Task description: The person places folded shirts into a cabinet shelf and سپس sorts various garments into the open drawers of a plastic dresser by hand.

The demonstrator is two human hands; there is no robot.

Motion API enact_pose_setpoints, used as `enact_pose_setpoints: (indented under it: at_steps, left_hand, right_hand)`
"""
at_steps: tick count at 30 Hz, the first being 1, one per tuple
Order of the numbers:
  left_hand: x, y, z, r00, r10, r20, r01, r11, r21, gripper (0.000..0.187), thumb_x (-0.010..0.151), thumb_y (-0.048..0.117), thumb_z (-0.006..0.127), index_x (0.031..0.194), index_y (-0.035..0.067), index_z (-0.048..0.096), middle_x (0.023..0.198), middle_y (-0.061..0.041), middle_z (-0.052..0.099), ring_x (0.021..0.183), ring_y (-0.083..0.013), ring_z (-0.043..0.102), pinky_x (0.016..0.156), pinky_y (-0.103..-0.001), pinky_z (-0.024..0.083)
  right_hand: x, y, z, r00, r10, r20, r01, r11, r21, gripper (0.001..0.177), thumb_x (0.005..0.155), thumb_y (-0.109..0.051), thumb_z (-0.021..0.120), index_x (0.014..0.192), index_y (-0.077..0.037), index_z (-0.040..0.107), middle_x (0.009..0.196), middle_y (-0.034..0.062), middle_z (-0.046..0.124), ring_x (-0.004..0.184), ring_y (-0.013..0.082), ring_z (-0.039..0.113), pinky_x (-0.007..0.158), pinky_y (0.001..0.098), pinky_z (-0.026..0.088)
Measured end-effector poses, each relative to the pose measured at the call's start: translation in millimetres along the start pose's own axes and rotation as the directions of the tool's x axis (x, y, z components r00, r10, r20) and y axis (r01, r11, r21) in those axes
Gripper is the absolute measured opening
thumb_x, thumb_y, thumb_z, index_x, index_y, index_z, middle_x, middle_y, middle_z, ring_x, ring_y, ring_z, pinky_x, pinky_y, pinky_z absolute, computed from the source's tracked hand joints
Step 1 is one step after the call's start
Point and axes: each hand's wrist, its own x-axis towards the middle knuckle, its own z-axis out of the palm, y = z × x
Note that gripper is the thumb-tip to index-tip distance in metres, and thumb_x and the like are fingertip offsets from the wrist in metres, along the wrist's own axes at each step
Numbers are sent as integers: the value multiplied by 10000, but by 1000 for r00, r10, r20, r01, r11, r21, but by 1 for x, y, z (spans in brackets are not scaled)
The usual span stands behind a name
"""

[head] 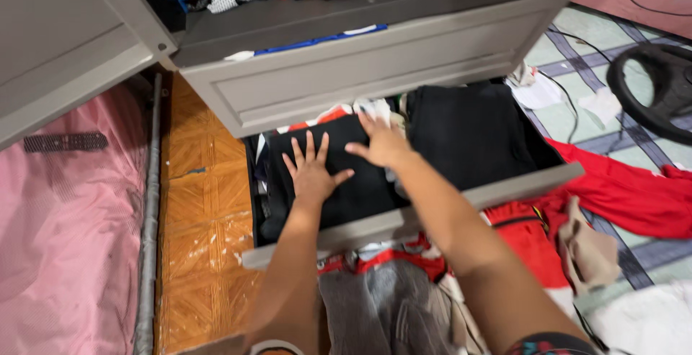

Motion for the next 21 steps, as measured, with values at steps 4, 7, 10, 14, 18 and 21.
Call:
enact_pose_setpoints:
  at_steps: [4,7,10,14,18,21]
  left_hand:
    - [37,-1,11,972,-96,213,92,995,30,1238,625,876,671,1635,385,149,1732,-35,45,1579,-374,-69,1224,-644,-57]
    - [57,-8,17,968,-82,236,86,996,-5,1259,616,885,670,1634,382,127,1735,-32,30,1582,-373,-84,1205,-660,-58]
    - [57,-7,29,980,-82,179,80,997,16,1283,617,879,676,1633,365,83,1723,-36,-11,1564,-380,-94,1180,-672,-68]
    - [48,-5,43,998,-55,32,54,998,19,1254,632,862,668,1638,357,118,1731,-30,7,1574,-381,-68,1197,-672,-54]
    - [39,-1,62,997,-56,-49,57,998,15,1202,678,810,663,1642,343,117,1730,-73,15,1563,-382,-64,1194,-678,-27]
    - [23,12,64,992,-121,42,119,991,56,1023,824,722,621,1640,355,125,1728,-95,-20,1565,-393,-75,1193,-705,22]
  right_hand:
    - [52,14,33,948,204,245,-207,978,-16,1158,802,-887,482,1611,-106,207,1671,162,186,1532,340,209,1211,520,214]
    - [74,36,46,945,215,245,-241,967,78,1074,836,-871,401,1603,-131,264,1683,153,223,1545,341,240,1216,505,265]
    - [72,35,68,967,227,114,-237,968,84,918,947,-769,343,1602,-128,293,1659,176,285,1538,356,268,1220,526,256]
    - [43,25,92,975,212,-61,-210,977,35,696,1044,-504,371,1604,-95,312,1603,211,375,1481,371,360,1202,536,287]
    - [-28,12,93,989,146,1,-145,987,65,707,907,-156,468,1581,-28,298,1603,247,348,1436,376,375,1162,507,283]
    - [-128,-4,70,991,51,125,-57,997,45,554,1015,-237,465,1541,-77,403,1606,196,399,1499,362,343,1186,537,277]
